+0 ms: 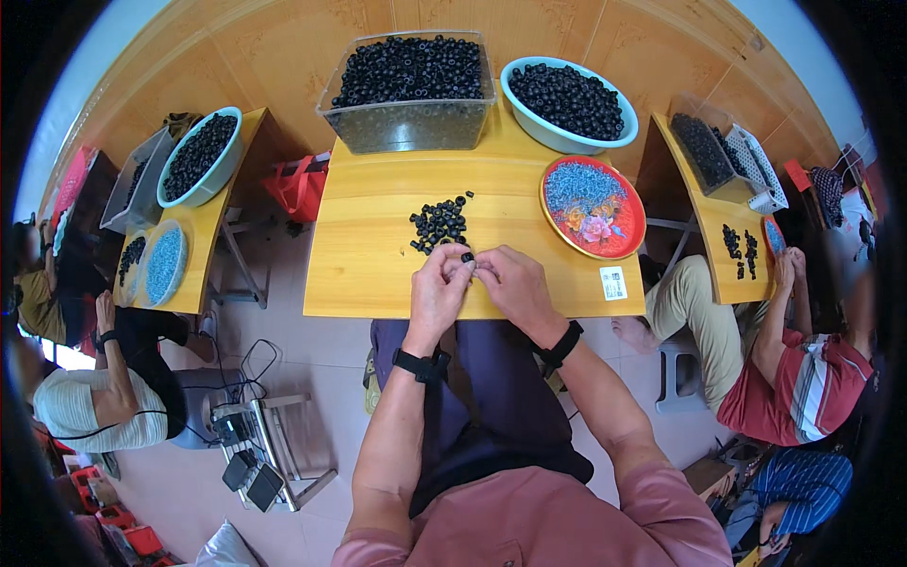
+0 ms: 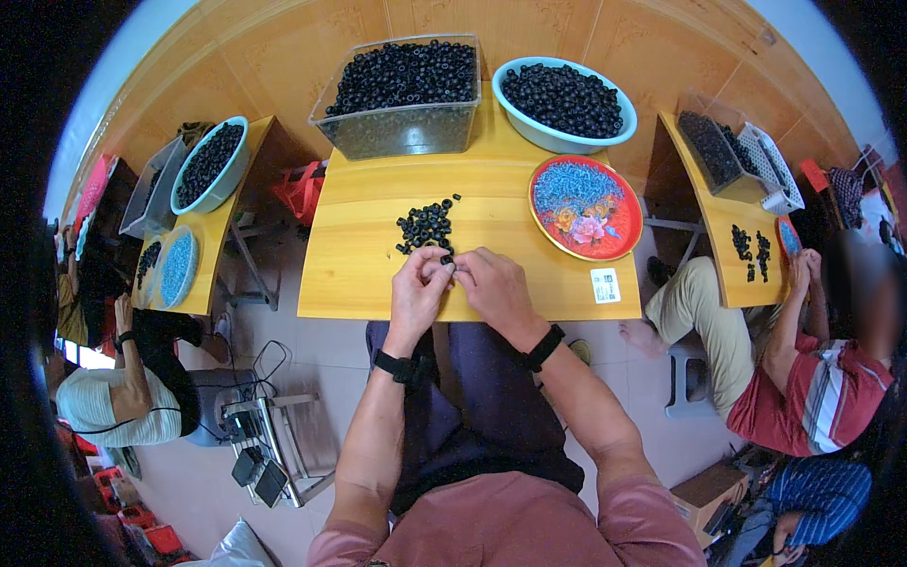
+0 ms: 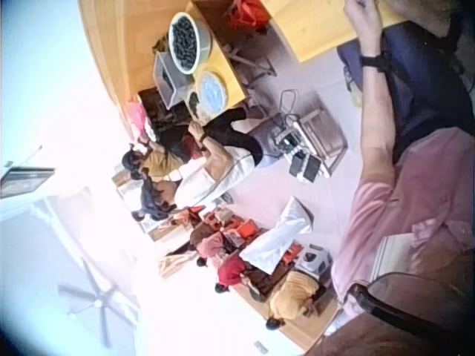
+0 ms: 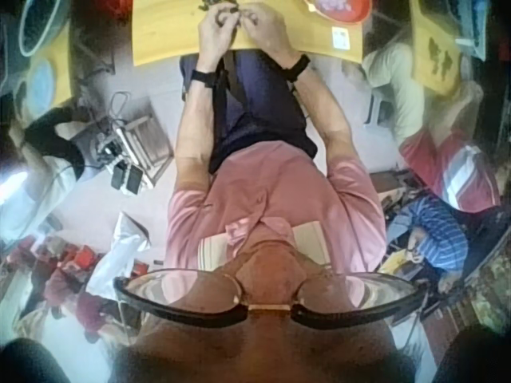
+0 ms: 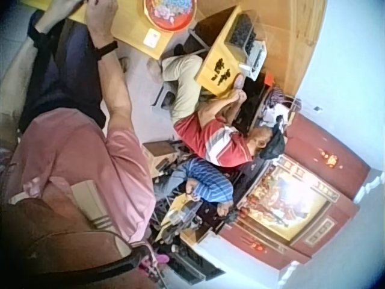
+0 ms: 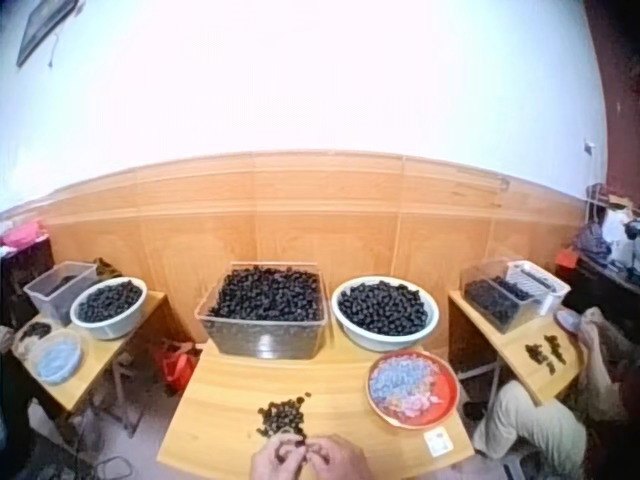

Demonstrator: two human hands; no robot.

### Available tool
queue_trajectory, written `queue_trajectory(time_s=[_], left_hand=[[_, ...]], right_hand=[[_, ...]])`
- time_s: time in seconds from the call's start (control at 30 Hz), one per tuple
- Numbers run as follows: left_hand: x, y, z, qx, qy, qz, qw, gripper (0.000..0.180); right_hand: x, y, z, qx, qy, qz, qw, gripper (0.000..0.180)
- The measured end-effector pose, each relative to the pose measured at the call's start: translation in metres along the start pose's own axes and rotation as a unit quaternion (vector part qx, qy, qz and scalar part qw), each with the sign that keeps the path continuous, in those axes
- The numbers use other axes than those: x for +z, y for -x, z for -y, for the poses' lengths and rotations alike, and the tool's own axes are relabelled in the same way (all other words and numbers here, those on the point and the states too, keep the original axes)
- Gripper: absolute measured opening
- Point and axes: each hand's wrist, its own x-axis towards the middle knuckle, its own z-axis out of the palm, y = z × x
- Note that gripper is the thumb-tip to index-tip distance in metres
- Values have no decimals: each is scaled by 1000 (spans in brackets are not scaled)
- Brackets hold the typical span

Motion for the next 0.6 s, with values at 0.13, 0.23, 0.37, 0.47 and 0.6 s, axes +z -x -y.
queue_trajectory(time_s=[0.13, 0.23, 0.37, 0.47, 0.6], left_hand=[[0, 0, -2, 4, -4, -5, 1000, 18], [1, 2, -5, 10, -31, -34, 999, 18], [8, 8, -20, 46, -152, -1, 987, 21], [8, 9, -17, 74, -167, 18, 983, 20], [8, 8, -19, 100, -208, 30, 972, 16]], right_hand=[[2, 1, -6, -53, 44, -20, 997, 14], [6, 3, -11, 30, -42, -34, 998, 11], [11, 4, -27, 145, -133, -58, 979, 10], [11, 3, -31, 168, -167, -59, 970, 10], [9, 1, -29, 156, -163, -53, 973, 10]])
